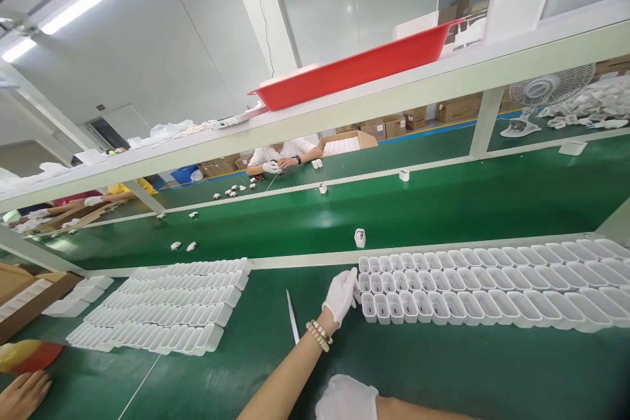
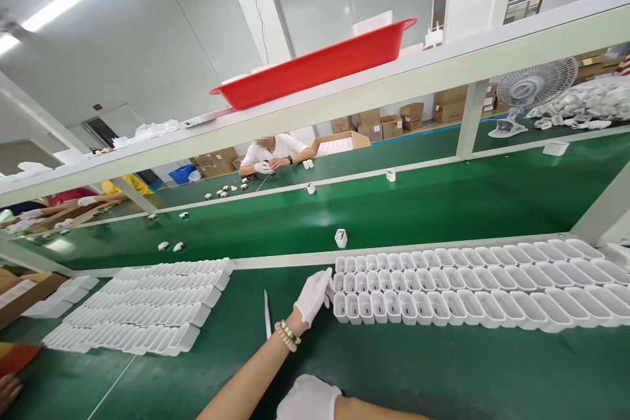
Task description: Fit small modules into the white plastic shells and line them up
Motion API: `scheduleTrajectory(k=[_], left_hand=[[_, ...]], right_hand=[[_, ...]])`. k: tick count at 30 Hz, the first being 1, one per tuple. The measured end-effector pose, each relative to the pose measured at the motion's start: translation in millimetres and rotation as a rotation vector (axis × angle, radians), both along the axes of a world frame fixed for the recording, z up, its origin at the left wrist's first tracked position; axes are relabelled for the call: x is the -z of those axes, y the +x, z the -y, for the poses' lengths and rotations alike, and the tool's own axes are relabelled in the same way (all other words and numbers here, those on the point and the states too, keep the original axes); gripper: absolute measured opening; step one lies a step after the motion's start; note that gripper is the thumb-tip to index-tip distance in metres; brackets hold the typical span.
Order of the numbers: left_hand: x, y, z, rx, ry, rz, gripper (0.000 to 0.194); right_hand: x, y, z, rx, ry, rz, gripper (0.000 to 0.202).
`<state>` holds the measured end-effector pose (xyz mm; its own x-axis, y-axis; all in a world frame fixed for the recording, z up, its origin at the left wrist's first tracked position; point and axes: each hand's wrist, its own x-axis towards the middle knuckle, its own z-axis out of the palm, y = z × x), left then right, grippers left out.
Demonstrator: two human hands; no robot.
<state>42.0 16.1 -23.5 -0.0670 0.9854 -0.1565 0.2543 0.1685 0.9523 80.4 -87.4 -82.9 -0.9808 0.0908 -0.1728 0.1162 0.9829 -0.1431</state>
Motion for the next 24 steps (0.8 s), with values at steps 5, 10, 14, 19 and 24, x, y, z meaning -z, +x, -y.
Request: scheduleTrajectory(k=[5,10,14,19,24], left_hand=[[3.4,-7.6,-2.2,0.068,0.012,-0.003,0.055],[5.7,-9.1,6.1,0.060,0.051,-0.022,0.050],[1.0,-8.5,25.1,0.052,0.093,-0.023,0.047],[-0.7,-7.7,48.8,0.081,0.123,-0.063,0.052],[-0.8,-0.2,49.6,0.159,0.199,-0.219,0.067]], right_hand=[[-4.2,3.3,1.4,0.000,-0.003,0.031,0.020],[-7.9,4.8,3.6,0.040,-0.043,0.025,0.023],[-8.1,2.4,1.7,0.080,-0.112,0.017,0.023],[-9.0,0.9,-8.2,0.115,-0.219,-0.023,0.020],[-1.9,-1.8,-11.9,0.167,-0.301,-0.043,0.014]])
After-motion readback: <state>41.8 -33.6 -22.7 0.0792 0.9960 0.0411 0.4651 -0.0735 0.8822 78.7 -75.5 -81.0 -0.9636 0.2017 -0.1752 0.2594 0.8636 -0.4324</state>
